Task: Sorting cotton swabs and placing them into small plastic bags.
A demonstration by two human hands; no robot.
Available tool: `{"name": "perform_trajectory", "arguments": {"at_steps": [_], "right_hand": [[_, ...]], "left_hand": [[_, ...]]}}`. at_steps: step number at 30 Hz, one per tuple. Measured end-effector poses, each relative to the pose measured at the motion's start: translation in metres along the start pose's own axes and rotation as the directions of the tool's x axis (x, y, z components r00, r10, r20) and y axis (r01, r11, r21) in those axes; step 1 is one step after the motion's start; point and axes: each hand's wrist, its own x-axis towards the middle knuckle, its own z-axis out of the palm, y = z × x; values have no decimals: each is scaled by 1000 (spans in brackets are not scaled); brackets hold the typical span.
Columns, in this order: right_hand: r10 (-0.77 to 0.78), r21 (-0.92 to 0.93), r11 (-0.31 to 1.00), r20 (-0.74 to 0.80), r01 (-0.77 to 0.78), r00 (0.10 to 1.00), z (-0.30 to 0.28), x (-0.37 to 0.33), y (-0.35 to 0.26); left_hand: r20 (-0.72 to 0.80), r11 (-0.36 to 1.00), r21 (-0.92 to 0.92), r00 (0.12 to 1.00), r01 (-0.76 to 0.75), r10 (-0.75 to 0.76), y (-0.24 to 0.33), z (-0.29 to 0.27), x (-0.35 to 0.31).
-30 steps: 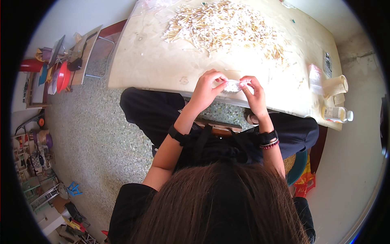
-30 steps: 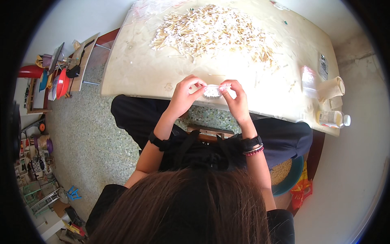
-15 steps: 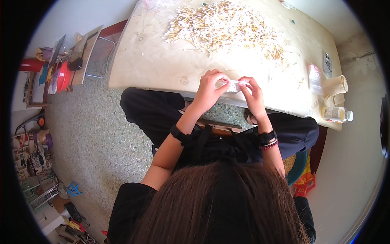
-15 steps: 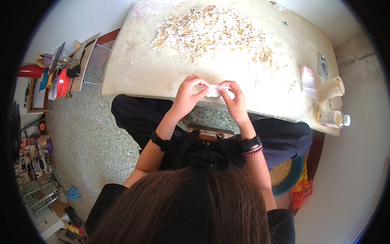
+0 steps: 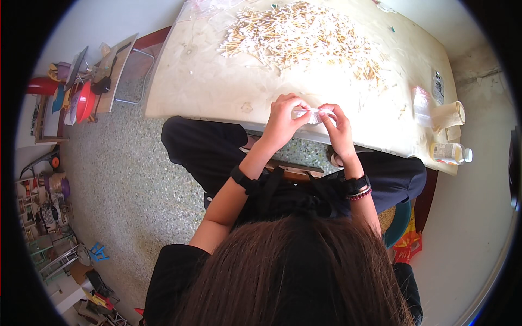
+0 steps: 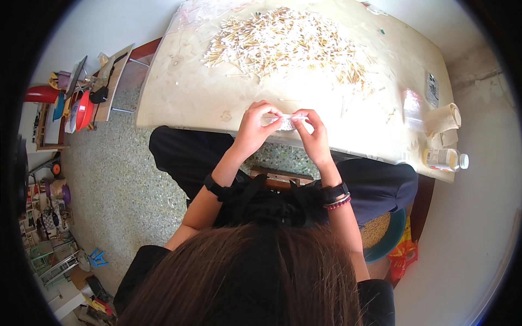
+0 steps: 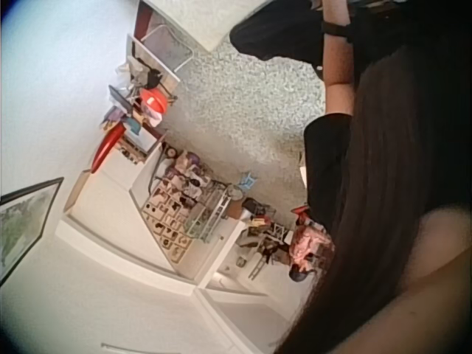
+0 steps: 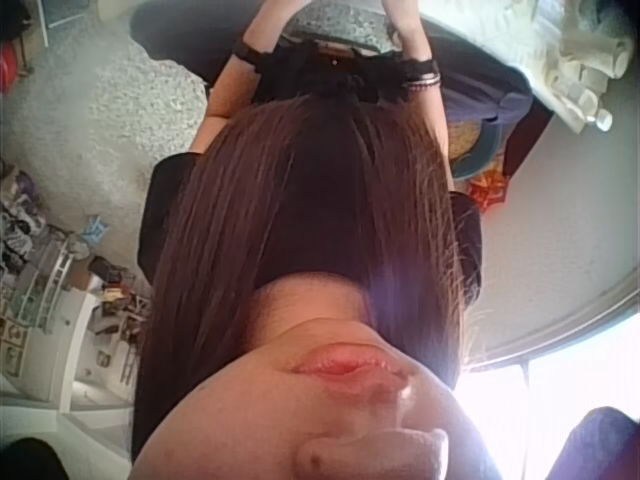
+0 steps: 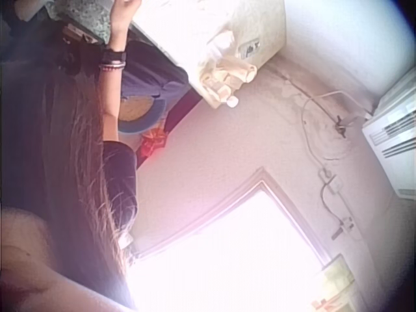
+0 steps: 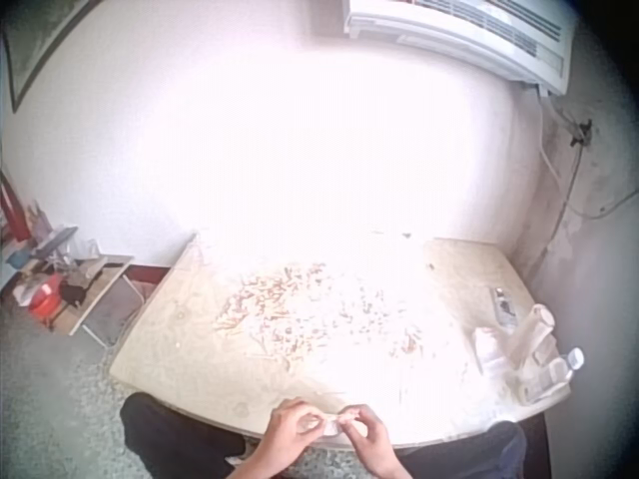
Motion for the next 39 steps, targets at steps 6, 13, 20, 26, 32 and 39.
{"name": "perform_trajectory", "arguments": {"at_steps": [6, 13, 20, 26, 32, 39], "right_hand": [[-3, 0, 1000, 2, 3, 1000, 2, -2, 0], [-3, -14, 1000, 1, 3, 1000, 1, -1, -1], [-29, -25, 999, -3, 29, 1000, 0, -1, -3], [-84, 4, 996, -61, 85, 995, -6, 2, -6], [-86, -101, 992, -47, 81, 995, -7, -1, -18], [-85, 55, 994, -138, 94, 987, -25, -1, -32]], "left_hand": [[4, 1000, -20, 1000, -1, 1, 1, 2, 0], [1, 1000, 7, 1000, 0, 0, 2, 3, 1], [6, 1000, 12, 1000, -15, 15, -1, 4, 2], [16, 1000, 16, 1000, -4, 4, 4, 3, 4], [-22, 998, 4, 998, -55, 55, 2, 6, 3], [-72, 992, -95, 994, -89, 82, 7, -7, 14]]}}
